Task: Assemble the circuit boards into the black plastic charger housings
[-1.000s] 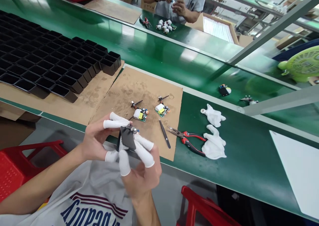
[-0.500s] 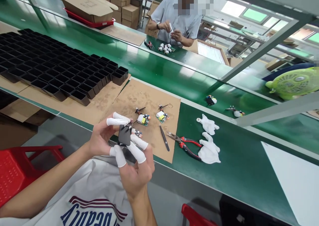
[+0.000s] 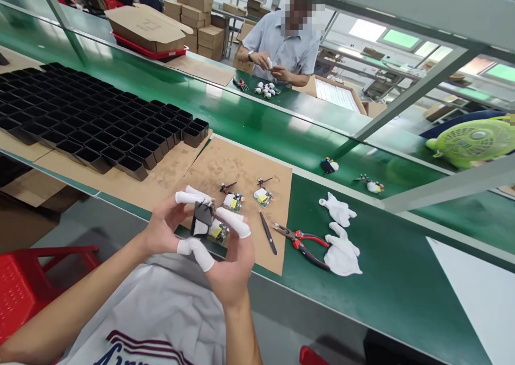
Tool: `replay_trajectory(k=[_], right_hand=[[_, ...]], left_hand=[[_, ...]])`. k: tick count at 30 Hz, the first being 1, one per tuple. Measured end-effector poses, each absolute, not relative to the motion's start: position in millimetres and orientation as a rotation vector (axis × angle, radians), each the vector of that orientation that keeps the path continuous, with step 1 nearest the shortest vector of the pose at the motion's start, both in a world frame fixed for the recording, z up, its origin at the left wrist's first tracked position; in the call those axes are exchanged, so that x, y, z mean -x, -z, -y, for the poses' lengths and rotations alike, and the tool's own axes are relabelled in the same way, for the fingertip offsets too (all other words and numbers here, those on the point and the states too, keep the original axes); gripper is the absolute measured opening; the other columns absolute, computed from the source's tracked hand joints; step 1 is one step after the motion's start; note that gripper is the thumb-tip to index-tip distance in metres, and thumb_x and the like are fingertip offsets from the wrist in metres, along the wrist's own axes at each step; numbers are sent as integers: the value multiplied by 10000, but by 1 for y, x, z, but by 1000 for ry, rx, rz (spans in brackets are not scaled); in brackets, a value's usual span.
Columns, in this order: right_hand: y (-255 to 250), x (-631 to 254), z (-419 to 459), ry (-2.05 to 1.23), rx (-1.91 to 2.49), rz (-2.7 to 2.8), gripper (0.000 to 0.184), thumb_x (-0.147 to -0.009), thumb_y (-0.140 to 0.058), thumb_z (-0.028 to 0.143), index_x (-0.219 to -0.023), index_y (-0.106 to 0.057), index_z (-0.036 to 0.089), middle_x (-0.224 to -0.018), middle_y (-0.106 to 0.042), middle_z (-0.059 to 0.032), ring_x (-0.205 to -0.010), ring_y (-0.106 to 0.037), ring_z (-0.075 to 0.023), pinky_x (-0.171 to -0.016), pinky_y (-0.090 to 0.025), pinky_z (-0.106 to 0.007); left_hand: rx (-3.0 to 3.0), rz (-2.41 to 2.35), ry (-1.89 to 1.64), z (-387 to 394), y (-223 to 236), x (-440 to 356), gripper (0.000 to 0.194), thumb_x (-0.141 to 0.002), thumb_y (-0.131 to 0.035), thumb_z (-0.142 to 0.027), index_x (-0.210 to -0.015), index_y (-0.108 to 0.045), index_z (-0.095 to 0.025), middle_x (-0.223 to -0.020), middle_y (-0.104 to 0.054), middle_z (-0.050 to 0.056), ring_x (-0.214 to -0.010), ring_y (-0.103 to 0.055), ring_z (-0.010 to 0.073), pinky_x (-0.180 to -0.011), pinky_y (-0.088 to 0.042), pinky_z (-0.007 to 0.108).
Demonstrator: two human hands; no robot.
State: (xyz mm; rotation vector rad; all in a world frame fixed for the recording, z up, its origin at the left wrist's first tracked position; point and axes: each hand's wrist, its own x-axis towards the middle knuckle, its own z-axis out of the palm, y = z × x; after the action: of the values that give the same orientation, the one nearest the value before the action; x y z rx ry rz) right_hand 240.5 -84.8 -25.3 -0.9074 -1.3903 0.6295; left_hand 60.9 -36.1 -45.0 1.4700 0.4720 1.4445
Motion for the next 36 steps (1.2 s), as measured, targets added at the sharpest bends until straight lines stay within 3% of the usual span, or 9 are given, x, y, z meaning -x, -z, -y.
replay_trajectory(k=[6,11,14,18,23,26,28,32,36], right_hand=[[4,-278,63,-930,912,1719,618,-856,-1043,404,-1401,-771,297,-1415,-760,-118,-1368,-732,-317,-1207,-622,-526],[1,-288,56,-988,867,1778,577,-826,-1059,479,-1294,-788,279,-1369,-764,-117,-1308,-755,-315,-1130,-660,-493],[2,-289,55,-960,878,1790,626,-847,-1043,482,-1351,-731,281,-1328,-775,-98,-1252,-786,-290,-1089,-683,-443],[-2,-294,47,-617,969,2083,728,-941,-964,459,-1564,-625,294,-1489,-733,-146,-1403,-734,-343,-1158,-653,-522],[-10,-294,21,-129,869,2480,590,-1013,-859,444,-1518,-657,213,-1427,-759,-215,-1341,-731,-421,-1096,-640,-619],[-11,-293,6,-144,818,2513,587,-982,-867,519,-1417,-682,170,-1387,-765,-229,-1318,-729,-428,-1079,-646,-607],[-7,-295,0,-223,844,2425,561,-958,-895,469,-1398,-683,192,-1385,-762,-205,-1290,-734,-401,-1067,-651,-581],[5,-301,-4,-361,816,2184,556,-937,-878,252,-1450,-662,257,-1361,-767,-146,-1255,-739,-344,-1032,-651,-518],[12,-307,-1,-484,795,2041,557,-918,-914,279,-1429,-692,283,-1283,-772,-115,-1187,-766,-322,-1005,-665,-490]], left_hand=[[-1746,-623,-1299,40,28,-51,655,-691,-940,-182,-1323,-775,-230,-1124,-731,65,-1020,-739,255,-949,-668,403],[-1941,-702,-1181,42,3,-43,573,-682,-800,-113,-1244,-764,-220,-1042,-717,47,-909,-681,229,-808,-573,346],[-2019,-757,-1091,42,-7,-36,568,-699,-810,-97,-1248,-745,-226,-1036,-691,36,-912,-668,220,-798,-567,325],[-2172,-889,-899,34,-14,-23,587,-734,-830,-100,-1297,-718,-226,-1135,-656,60,-971,-684,232,-795,-589,324],[-2296,-918,-771,12,-26,-13,406,-750,-858,-139,-1126,-729,-224,-1055,-683,28,-892,-702,214,-751,-594,313],[-2196,-940,-885,6,-29,-17,476,-765,-919,-210,-1188,-702,-229,-1086,-767,29,-952,-761,233,-843,-640,344],[-2119,-941,-1033,6,-29,-25,570,-770,-945,-224,-1278,-686,-236,-1131,-788,37,-989,-772,236,-890,-650,360],[-2169,-808,-1248,8,-26,-46,610,-792,-938,-151,-1347,-708,-256,-1082,-749,40,-918,-705,213,-826,-601,357],[-2174,-684,-1357,4,-26,-64,677,-806,-972,-186,-1425,-706,-258,-1107,-783,82,-914,-700,239,-805,-592,387]])
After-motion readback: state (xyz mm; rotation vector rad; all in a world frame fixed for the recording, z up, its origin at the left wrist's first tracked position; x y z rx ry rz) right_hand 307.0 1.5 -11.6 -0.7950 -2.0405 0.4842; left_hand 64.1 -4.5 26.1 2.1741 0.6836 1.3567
